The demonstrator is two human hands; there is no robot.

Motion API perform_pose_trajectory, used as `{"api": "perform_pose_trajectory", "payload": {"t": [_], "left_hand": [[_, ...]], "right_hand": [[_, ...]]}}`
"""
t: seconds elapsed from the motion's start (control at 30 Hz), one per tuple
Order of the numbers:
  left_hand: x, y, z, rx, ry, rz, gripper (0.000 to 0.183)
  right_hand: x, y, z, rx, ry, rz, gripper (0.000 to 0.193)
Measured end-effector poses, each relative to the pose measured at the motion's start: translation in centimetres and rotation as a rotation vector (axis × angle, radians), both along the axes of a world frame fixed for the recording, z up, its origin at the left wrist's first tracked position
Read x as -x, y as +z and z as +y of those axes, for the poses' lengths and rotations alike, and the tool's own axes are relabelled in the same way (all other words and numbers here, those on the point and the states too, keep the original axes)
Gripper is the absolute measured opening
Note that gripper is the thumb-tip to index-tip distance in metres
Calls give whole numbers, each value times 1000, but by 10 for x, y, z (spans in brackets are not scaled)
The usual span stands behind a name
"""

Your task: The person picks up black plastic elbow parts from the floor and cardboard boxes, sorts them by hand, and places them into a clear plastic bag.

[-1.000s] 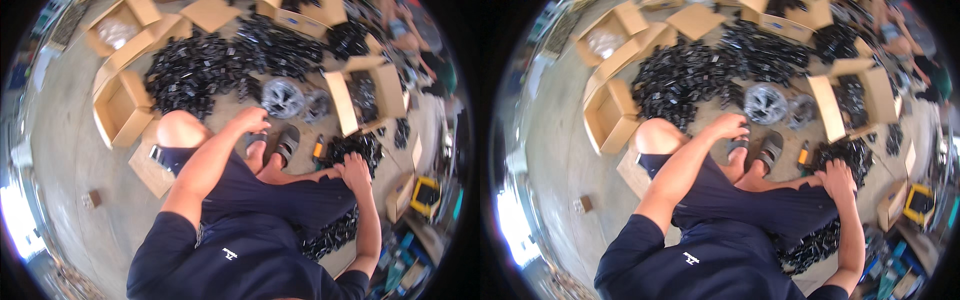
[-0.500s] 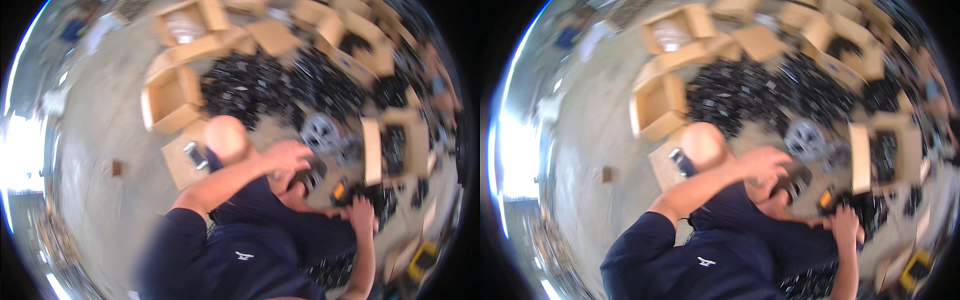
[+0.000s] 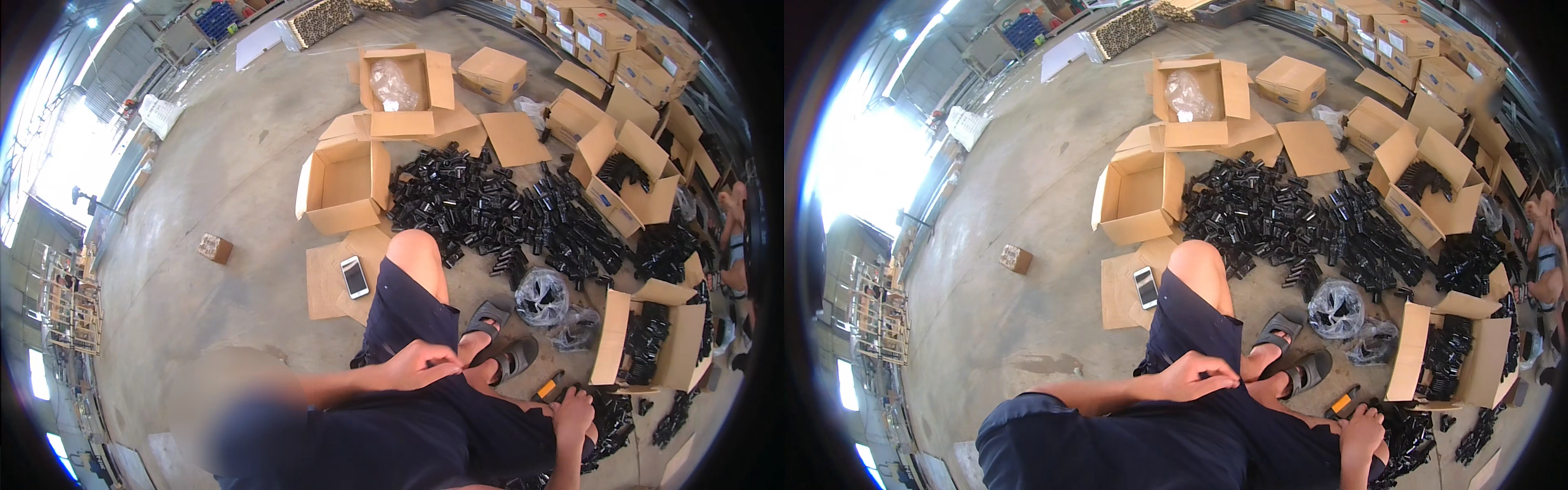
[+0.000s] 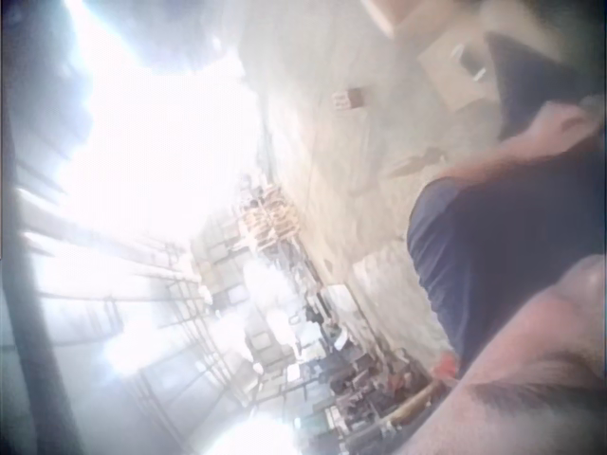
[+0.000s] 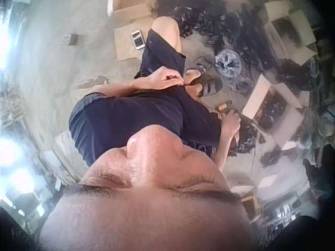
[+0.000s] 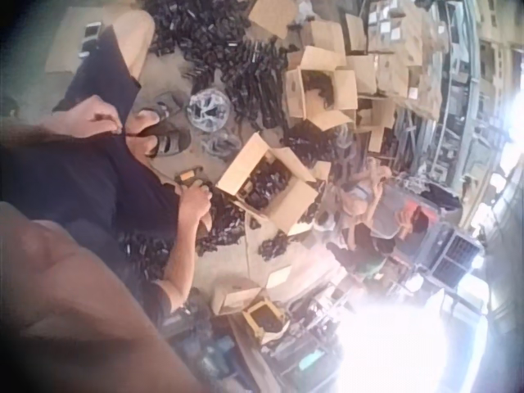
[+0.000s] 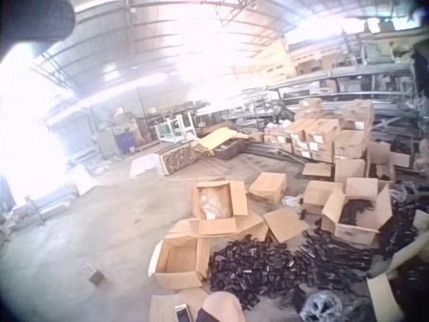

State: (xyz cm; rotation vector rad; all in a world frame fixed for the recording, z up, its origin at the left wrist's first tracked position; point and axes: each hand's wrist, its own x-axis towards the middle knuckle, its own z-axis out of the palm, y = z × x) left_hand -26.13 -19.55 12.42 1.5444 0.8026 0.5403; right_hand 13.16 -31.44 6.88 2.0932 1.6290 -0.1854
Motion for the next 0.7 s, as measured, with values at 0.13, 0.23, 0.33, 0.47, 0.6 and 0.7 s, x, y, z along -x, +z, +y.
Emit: {"api": "perform_pose_trajectory", "payload": {"t": [0.13,0.23,0.33,0.47,0.6,0.7], "left_hand": [[-50,-7,43,-343,-139,-36,14],[-81,-28,79,-456,-205,0,14],[-106,-86,107,-560,-117,-4,17],[-114,-148,118,-241,20,318,22],[-112,-141,98,-390,-132,442,27],[-92,-110,89,-466,-191,339,27]], "right_hand": [[-3,-8,-11,19,15,7,51],[8,6,-16,22,24,-92,52],[14,5,-25,2,-58,-87,51],[18,10,-30,-21,-10,-8,45],[37,42,-26,-92,87,-142,42],[60,66,-12,-78,48,-141,40]]}}
